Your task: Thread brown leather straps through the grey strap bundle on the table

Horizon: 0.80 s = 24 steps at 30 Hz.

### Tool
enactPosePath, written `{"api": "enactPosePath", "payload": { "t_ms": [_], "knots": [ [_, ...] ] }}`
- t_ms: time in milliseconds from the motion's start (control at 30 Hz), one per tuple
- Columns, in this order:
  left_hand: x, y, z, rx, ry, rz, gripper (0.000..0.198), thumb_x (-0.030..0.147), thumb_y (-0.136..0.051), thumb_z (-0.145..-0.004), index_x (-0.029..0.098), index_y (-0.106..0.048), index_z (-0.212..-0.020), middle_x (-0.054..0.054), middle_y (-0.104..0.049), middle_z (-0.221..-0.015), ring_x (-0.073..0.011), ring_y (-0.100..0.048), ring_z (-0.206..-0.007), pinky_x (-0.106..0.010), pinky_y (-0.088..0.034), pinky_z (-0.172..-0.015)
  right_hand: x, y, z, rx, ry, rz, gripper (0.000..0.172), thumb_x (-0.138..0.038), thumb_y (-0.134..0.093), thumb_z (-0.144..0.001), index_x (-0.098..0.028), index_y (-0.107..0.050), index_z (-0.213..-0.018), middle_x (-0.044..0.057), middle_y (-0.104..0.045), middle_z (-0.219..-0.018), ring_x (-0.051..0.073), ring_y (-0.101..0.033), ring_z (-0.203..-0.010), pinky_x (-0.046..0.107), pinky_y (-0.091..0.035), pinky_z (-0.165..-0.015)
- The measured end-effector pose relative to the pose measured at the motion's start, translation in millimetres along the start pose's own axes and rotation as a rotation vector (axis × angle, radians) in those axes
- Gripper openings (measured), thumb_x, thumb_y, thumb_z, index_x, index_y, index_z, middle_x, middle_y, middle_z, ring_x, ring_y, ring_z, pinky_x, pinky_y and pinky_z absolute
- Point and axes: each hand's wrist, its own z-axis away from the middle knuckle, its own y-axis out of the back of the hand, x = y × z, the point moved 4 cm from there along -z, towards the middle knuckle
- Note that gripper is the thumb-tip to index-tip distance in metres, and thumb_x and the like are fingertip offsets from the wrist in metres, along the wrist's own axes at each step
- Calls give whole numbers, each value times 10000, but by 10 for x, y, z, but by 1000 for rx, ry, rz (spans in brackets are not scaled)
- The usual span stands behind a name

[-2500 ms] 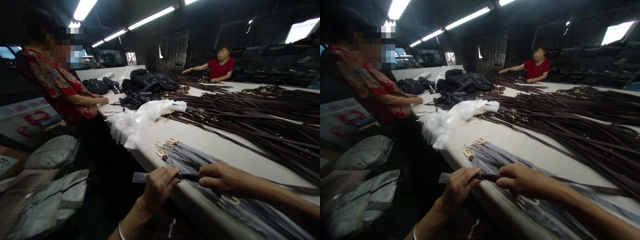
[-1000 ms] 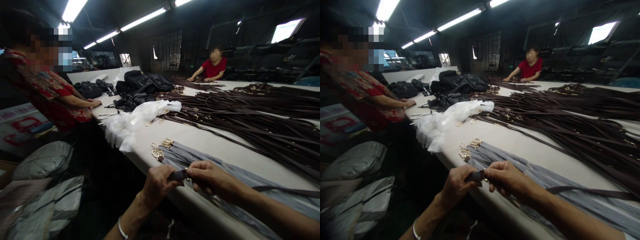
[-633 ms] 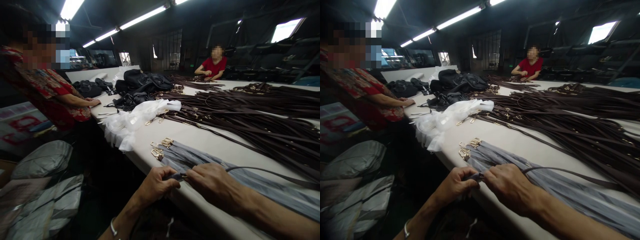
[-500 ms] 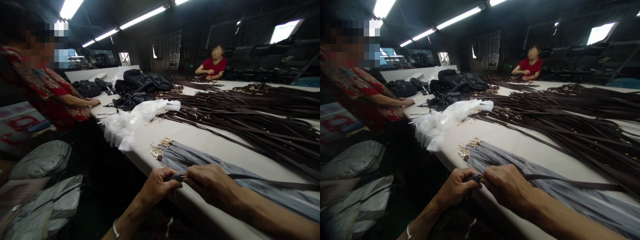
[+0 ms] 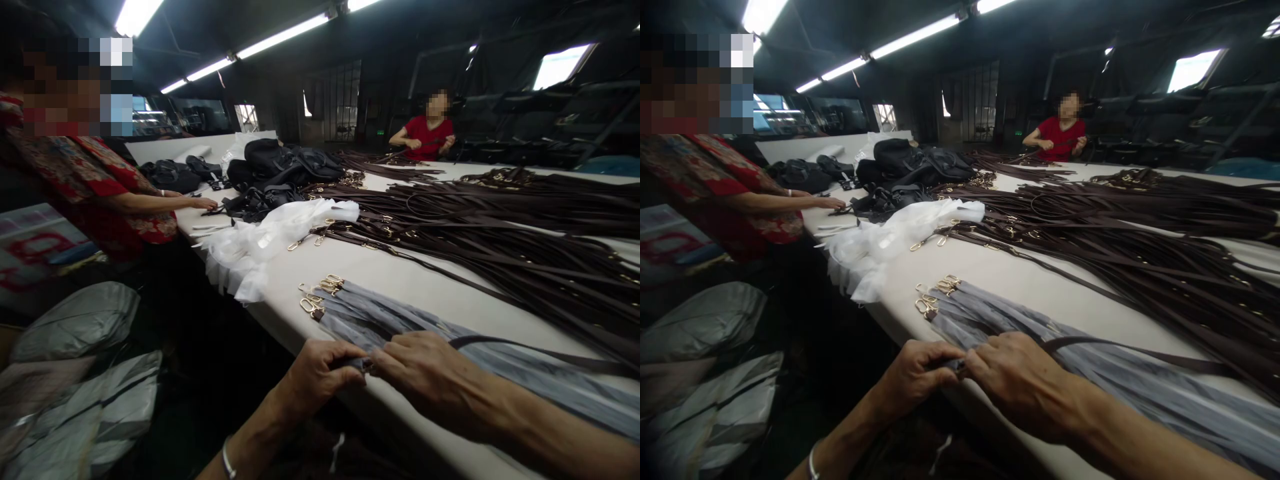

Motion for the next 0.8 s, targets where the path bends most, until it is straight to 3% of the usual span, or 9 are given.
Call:
{"api": "enactPosePath", "payload": {
  "t_ms": [67, 167, 267, 333, 433, 600, 800],
  "knots": [
    [29, -17, -7, -15, 2, 19, 284, 87, -740, -781, 207, -772, -1037, -5, -779, -969, -163, -716, -906, -171, -508, -833, -18, -35, -16, 39, -48, -18, 358, -159, -291, -1001, -154, -612, -844, 33, -614, -678, 142, -446, -525, 314, -251, -519],
    [55, -40, -14, 27, -68, -50, 207, 158, -708, -832, 194, -768, -1027, -16, -777, -941, -155, -711, -860, -179, -504, -799, 93, -112, -47, 63, -334, -254, 385, -341, -399, -1005, -165, -592, -721, 18, -592, -602, 118, -458, -492, 277, -264, -490],
    [54, -50, -22, 54, -98, -119, 168, 204, -674, -875, 197, -761, -1019, -19, -769, -941, -149, -697, -842, -192, -493, -791, 217, -190, -42, -52, -594, -670, 374, -450, -472, -971, -164, -644, -805, 25, -654, -673, 113, -549, -517, 216, -364, -482],
    [26, -34, -28, 54, -50, -103, 147, 231, -705, -854, 197, -764, -984, -18, -764, -911, -156, -686, -824, -204, -488, -778, 261, -178, -24, -157, -661, -845, 338, -459, -507, -956, -174, -673, -884, 20, -681, -724, 108, -580, -519, 192, -400, -469],
    [-58, 9, -27, 64, 90, 8, 196, 222, -787, -746, 193, -756, -937, -11, -753, -878, -169, -668, -827, -214, -483, -763, 317, -51, -1, -176, -618, -758, 322, -447, -542, -945, -175, -698, -870, 13, -677, -686, 106, -584, -524, 183, -406, -485],
    [-242, -44, 5, 8, 354, 228, 169, 240, -754, -692, 145, -741, -831, -2, -696, -692, -123, -605, -599, -206, -450, -578, 338, 31, -4, -25, -553, -654, 269, -383, -548, -949, -193, -717, -861, 17, -736, -778, 132, -656, -685, 202, -460, -623],
    [-292, -225, 16, -34, 411, 536, 246, 308, -792, -670, 124, -678, -788, -28, -688, -609, -136, -613, -519, -218, -476, -528, 192, -94, -44, -6, -403, -547, 330, -390, -466, -988, -186, -687, -851, 24, -696, -753, 123, -595, -634, 226, -400, -593]
  ]
}}
